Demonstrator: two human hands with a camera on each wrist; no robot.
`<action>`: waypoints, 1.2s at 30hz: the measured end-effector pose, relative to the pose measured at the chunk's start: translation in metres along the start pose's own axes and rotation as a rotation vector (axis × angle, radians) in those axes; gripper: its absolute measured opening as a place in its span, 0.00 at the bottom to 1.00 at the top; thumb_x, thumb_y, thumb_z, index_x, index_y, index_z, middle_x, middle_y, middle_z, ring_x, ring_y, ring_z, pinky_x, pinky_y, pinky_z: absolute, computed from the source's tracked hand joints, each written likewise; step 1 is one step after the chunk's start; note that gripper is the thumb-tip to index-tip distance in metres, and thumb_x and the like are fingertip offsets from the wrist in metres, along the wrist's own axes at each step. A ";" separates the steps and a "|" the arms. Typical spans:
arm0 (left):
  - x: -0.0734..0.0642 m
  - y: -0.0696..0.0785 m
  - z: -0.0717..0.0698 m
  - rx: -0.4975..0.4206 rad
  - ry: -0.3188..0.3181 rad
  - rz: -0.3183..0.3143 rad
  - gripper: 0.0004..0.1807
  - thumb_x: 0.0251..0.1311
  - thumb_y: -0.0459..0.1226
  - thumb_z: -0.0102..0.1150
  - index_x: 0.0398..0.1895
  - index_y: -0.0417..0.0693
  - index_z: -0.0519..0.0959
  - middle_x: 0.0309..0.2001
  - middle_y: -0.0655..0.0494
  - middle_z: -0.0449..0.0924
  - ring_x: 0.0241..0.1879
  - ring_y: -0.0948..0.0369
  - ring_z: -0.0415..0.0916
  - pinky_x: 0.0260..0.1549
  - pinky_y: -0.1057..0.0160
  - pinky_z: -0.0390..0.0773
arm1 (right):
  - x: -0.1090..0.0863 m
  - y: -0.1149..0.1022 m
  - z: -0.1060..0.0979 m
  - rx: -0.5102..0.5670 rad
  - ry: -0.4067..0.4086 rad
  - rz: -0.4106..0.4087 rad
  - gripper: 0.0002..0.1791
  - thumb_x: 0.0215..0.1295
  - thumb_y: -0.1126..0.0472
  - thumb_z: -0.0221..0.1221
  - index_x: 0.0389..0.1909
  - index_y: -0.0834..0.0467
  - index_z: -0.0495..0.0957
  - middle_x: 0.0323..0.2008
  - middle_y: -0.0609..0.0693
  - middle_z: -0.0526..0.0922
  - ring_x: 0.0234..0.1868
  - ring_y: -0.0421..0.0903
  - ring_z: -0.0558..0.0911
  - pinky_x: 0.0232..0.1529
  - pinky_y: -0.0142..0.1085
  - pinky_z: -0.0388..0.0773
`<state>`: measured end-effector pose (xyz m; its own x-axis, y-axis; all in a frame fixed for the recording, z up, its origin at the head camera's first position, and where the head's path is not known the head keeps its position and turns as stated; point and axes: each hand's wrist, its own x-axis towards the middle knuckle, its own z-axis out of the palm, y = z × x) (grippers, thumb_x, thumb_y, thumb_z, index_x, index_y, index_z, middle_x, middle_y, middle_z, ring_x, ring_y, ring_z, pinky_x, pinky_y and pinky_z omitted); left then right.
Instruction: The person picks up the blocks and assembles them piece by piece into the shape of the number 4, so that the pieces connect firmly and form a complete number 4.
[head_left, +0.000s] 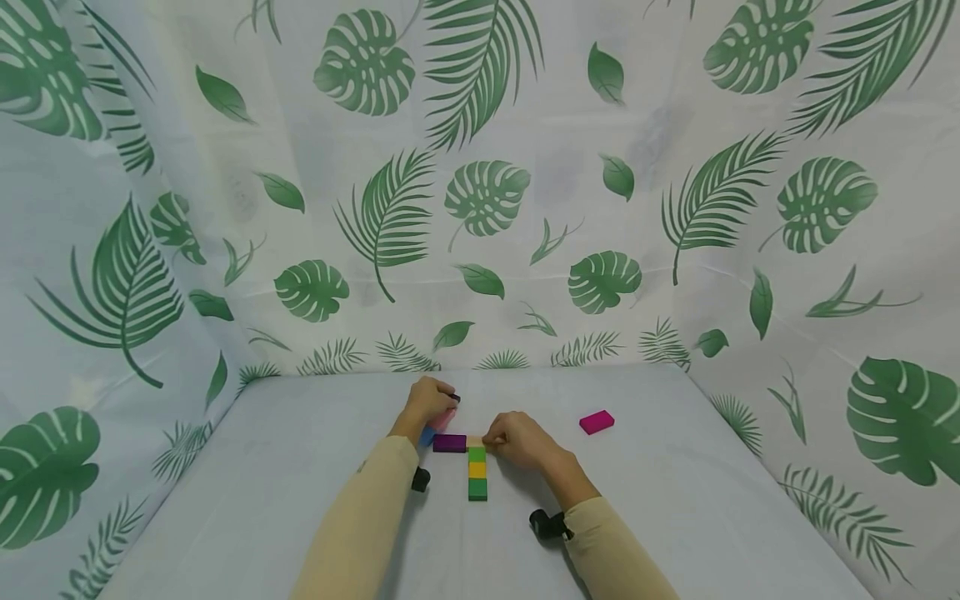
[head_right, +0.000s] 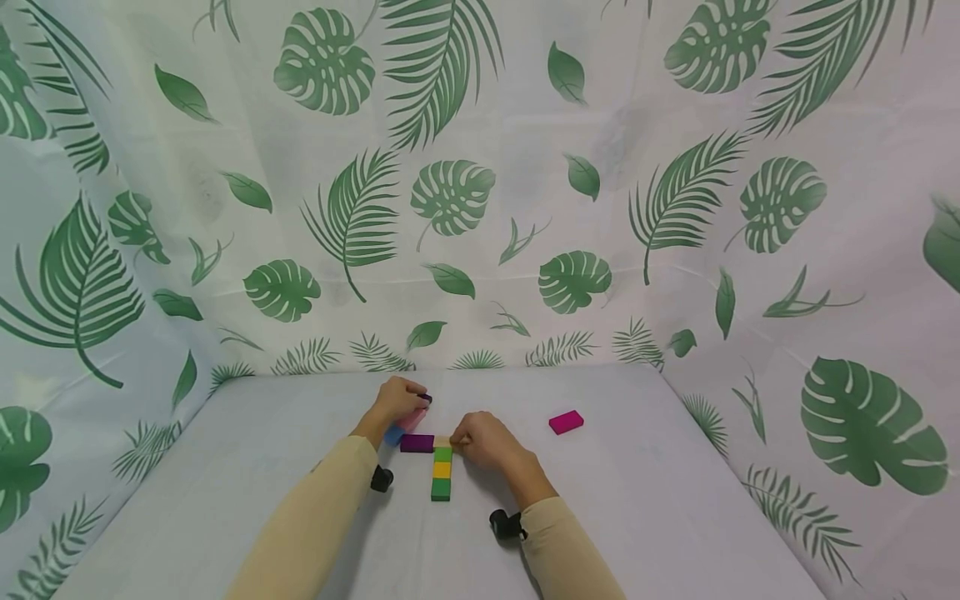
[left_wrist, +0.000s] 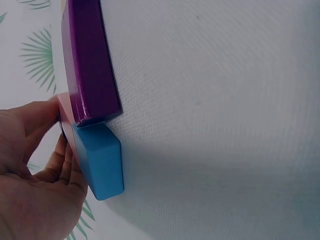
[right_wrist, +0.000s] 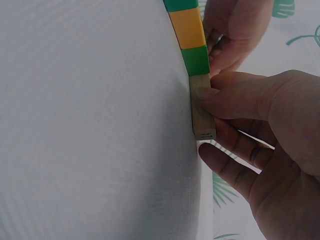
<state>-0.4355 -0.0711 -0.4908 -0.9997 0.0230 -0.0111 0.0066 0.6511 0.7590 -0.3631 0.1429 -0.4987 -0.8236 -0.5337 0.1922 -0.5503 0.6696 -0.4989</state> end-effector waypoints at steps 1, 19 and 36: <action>0.000 0.000 0.000 0.000 0.002 0.004 0.16 0.63 0.35 0.70 0.54 0.42 0.87 0.56 0.42 0.86 0.56 0.50 0.80 0.57 0.52 0.81 | 0.000 0.000 0.000 0.001 0.001 0.000 0.08 0.66 0.70 0.67 0.42 0.61 0.91 0.40 0.51 0.90 0.45 0.48 0.86 0.54 0.49 0.83; 0.006 -0.004 0.002 0.016 0.006 0.019 0.15 0.64 0.37 0.70 0.52 0.43 0.88 0.54 0.43 0.87 0.57 0.48 0.81 0.58 0.51 0.81 | -0.002 -0.002 -0.001 -0.015 0.009 -0.019 0.07 0.65 0.70 0.67 0.42 0.62 0.91 0.39 0.51 0.90 0.45 0.50 0.87 0.52 0.49 0.84; 0.009 -0.006 0.003 -0.017 -0.018 -0.013 0.09 0.63 0.36 0.72 0.46 0.47 0.90 0.50 0.47 0.87 0.47 0.54 0.80 0.52 0.54 0.83 | -0.001 -0.001 0.000 0.001 0.002 -0.006 0.08 0.66 0.70 0.67 0.42 0.61 0.91 0.40 0.51 0.90 0.45 0.49 0.86 0.53 0.49 0.84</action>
<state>-0.4440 -0.0726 -0.4977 -0.9991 0.0282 -0.0328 -0.0073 0.6381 0.7699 -0.3617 0.1425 -0.4985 -0.8206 -0.5366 0.1968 -0.5550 0.6659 -0.4985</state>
